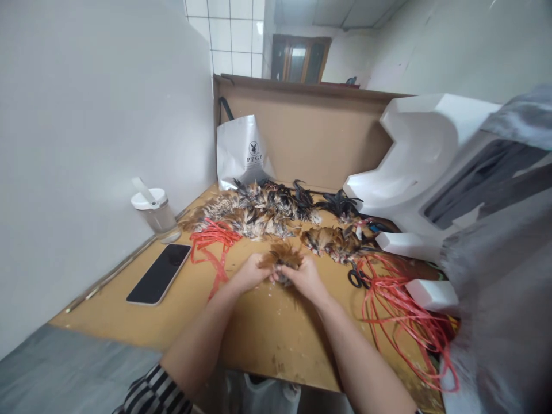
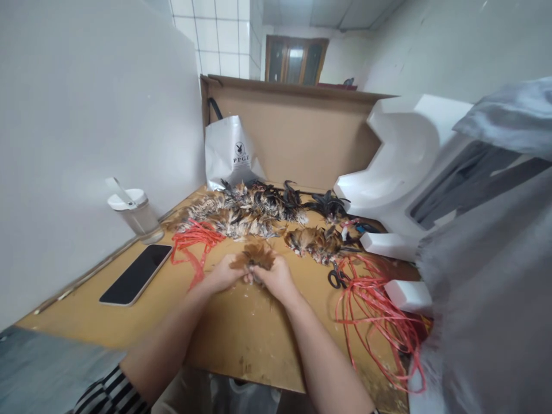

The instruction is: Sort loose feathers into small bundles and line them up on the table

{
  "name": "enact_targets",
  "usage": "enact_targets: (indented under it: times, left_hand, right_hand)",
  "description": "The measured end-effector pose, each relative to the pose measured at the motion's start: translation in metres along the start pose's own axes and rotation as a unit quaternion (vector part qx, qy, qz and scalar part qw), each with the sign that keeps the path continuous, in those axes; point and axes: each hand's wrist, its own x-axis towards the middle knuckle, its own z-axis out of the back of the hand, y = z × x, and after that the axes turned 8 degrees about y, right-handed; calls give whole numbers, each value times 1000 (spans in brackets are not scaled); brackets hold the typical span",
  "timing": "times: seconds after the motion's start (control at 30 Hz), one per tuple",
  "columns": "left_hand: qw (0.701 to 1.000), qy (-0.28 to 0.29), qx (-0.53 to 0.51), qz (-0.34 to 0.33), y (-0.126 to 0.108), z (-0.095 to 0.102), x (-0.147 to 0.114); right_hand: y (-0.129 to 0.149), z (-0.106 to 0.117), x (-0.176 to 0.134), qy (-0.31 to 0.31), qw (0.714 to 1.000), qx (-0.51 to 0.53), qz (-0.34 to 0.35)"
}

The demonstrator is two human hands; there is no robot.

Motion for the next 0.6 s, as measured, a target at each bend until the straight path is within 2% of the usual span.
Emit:
enact_targets:
  times: [0.13, 0.3, 0.6]
  left_hand:
    - [1000, -3, -22, -4, 2, -4, 1]
    - [999, -18, -27, -8, 5, -6, 3]
    - [999, -11, -26, 25, 13, -3, 6]
  right_hand:
    - [-4, -2, 0, -46, 997, -56, -1]
    - [-10, -5, 3, -101, 994, -37, 6]
    - [-14, -3, 5, -111, 993, -21, -29]
